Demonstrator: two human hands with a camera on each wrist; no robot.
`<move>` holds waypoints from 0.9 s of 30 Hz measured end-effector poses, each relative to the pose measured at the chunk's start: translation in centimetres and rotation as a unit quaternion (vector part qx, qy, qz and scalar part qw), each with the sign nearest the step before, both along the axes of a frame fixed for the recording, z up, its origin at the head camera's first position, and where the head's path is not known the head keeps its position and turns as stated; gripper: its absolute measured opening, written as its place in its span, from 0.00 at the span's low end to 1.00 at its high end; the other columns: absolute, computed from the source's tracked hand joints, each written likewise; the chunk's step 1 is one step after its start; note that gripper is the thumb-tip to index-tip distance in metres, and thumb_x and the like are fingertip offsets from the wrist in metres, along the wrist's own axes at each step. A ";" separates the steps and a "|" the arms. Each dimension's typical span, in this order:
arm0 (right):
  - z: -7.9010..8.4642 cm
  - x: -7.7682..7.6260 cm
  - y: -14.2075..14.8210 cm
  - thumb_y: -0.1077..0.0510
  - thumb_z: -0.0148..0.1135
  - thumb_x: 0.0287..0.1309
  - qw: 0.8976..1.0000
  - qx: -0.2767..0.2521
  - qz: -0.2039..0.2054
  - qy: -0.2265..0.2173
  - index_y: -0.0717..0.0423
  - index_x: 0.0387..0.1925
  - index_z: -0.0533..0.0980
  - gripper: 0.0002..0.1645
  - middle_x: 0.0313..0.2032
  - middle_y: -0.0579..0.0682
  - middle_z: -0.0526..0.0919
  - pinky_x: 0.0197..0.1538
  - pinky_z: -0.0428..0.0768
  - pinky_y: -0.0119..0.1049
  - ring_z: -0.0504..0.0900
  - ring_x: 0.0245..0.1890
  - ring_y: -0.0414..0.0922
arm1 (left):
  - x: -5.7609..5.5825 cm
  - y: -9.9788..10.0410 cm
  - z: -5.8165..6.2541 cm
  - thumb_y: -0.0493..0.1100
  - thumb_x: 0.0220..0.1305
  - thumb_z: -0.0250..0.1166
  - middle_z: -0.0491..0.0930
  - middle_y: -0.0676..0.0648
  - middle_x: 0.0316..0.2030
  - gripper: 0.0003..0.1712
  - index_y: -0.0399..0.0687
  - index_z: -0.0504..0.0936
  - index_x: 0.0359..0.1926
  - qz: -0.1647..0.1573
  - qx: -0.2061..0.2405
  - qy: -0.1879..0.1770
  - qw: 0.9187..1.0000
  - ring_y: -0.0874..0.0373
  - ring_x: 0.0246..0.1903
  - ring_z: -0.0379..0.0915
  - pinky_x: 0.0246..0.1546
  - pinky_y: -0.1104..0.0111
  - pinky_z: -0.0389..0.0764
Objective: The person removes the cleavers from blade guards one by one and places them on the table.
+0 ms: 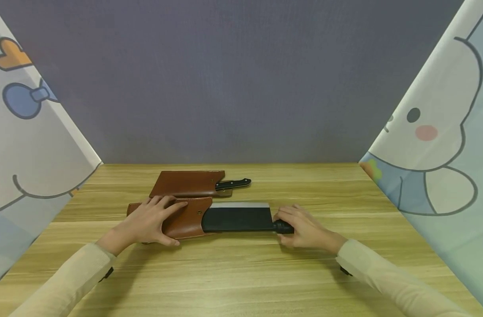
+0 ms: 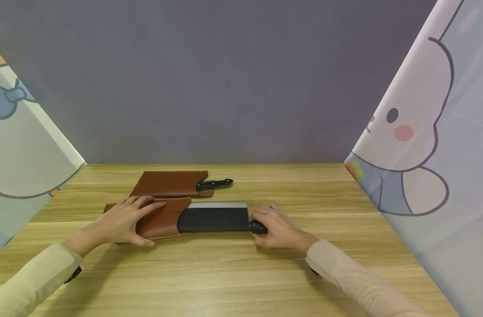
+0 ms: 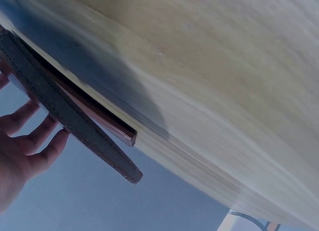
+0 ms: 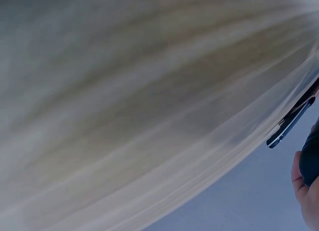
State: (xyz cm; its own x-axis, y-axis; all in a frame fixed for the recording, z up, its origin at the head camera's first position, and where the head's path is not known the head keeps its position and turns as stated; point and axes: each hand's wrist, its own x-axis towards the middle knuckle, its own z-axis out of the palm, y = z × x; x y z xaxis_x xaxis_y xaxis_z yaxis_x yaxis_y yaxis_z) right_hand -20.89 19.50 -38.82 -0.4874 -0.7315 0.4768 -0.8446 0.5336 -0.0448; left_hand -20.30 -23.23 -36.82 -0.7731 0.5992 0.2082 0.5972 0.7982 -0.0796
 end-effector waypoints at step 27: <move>-0.3 -0.2 1.7 0.53 0.71 0.31 1.000 -0.012 -0.008 -0.006 0.48 0.35 0.76 0.21 0.33 0.37 0.77 0.34 0.66 0.30 0.72 0.33 0.33 | 0.1 -0.4 -0.3 0.83 0.31 0.58 0.68 0.41 0.55 0.60 0.57 0.64 0.65 0.009 -0.009 -0.007 1.000 0.41 0.53 0.66 0.45 0.41 0.70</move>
